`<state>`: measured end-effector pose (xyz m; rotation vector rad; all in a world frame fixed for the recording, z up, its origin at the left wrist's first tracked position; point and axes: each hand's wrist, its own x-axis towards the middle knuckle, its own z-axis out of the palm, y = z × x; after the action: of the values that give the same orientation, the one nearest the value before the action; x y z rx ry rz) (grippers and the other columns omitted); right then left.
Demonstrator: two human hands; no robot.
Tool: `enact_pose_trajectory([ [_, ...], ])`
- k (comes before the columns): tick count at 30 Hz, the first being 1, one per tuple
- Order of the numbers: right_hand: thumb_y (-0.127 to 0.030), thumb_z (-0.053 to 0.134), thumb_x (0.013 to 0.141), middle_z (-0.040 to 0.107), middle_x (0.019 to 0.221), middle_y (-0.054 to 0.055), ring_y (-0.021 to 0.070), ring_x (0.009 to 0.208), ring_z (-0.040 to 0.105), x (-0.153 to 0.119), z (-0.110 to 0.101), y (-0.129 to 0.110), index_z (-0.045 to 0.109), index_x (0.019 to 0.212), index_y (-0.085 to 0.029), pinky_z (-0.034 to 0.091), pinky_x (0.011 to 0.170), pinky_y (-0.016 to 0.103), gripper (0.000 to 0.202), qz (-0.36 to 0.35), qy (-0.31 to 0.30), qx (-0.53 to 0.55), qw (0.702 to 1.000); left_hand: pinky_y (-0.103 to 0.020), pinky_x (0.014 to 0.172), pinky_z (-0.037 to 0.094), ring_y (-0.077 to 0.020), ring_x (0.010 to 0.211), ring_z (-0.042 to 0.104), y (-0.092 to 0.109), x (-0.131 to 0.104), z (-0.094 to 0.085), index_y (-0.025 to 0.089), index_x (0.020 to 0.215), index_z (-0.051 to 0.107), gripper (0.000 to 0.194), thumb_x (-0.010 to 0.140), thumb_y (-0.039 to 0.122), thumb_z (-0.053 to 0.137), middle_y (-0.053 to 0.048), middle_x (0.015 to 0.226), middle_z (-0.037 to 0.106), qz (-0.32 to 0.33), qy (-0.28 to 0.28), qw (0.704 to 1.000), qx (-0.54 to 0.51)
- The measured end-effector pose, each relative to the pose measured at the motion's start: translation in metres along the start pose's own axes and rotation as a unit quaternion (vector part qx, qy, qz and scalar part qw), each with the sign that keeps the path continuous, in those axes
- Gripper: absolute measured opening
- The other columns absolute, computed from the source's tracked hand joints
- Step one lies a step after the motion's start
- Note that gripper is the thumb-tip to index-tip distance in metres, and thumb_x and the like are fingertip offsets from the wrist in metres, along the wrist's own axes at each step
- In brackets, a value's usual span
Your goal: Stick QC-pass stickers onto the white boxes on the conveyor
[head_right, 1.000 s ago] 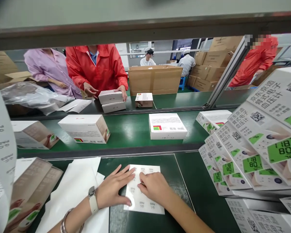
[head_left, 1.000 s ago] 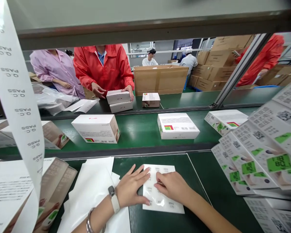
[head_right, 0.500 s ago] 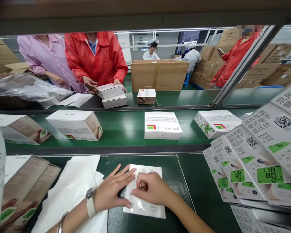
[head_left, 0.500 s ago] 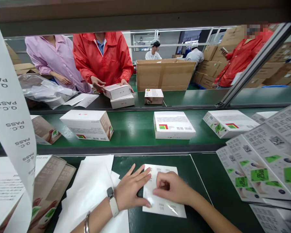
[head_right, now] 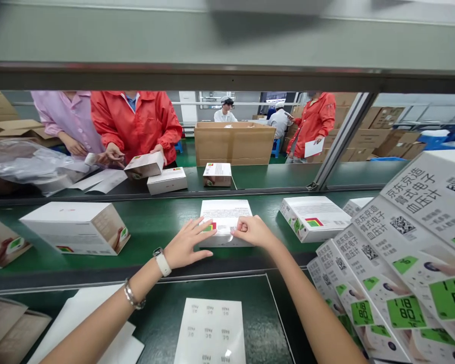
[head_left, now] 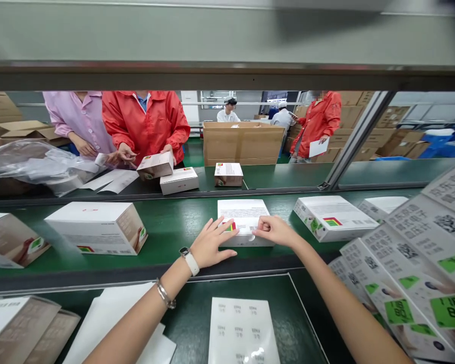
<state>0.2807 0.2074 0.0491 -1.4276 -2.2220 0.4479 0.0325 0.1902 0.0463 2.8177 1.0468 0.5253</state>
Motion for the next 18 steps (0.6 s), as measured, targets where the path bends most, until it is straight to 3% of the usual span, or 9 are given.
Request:
enact_pose_trajectory([
  [5,-0.044,0.053,0.070,0.052,0.050,-0.004,0.0099,0.048,0.046,0.012,0.009,-0.006,0.050,0.059,-0.018,0.031,0.057,0.023,0.028,-0.012,-0.006,-0.036,0.999,-0.051,0.098,0.015,-0.0291,0.124,0.019,-0.008,0.014,0.019,0.033,0.127,0.033,0.058,0.075,0.051,0.051,-0.001,0.136,0.029,0.033,-0.015,0.999,0.020],
  [11,-0.041,0.052,0.073,0.057,0.058,-0.001,0.0139,0.059,0.051,0.020,0.008,-0.011,0.050,0.061,-0.018,0.029,0.066,0.027,0.025,-0.044,0.010,-0.152,0.987,-0.049,0.095,0.019,-0.0290,0.119,0.028,-0.016,0.005,0.019,0.033,0.126,0.034,0.051,0.078,0.038,0.052,-0.001,0.134,0.032,0.055,-0.026,0.994,0.086],
  [15,-0.039,0.048,0.075,0.056,0.059,0.000,0.0161,0.061,0.051,0.014,-0.002,-0.001,0.049,0.064,-0.020,0.029,0.060,0.026,0.023,0.019,0.066,-0.186,0.980,-0.043,0.091,0.027,-0.0262,0.111,0.038,-0.020,0.006,0.014,0.034,0.119,0.044,0.036,0.083,0.040,0.043,0.000,0.127,0.042,0.051,-0.005,0.994,0.095],
  [18,-0.042,0.044,0.077,0.055,0.058,-0.001,0.0153,0.058,0.050,0.010,0.001,0.002,0.047,0.064,-0.020,0.027,0.052,0.023,0.025,0.048,0.087,-0.147,0.984,-0.038,0.086,0.033,-0.0241,0.104,0.044,-0.018,0.014,0.018,0.035,0.108,0.055,0.031,0.085,0.045,0.037,0.002,0.119,0.050,0.001,0.031,0.996,0.087],
])
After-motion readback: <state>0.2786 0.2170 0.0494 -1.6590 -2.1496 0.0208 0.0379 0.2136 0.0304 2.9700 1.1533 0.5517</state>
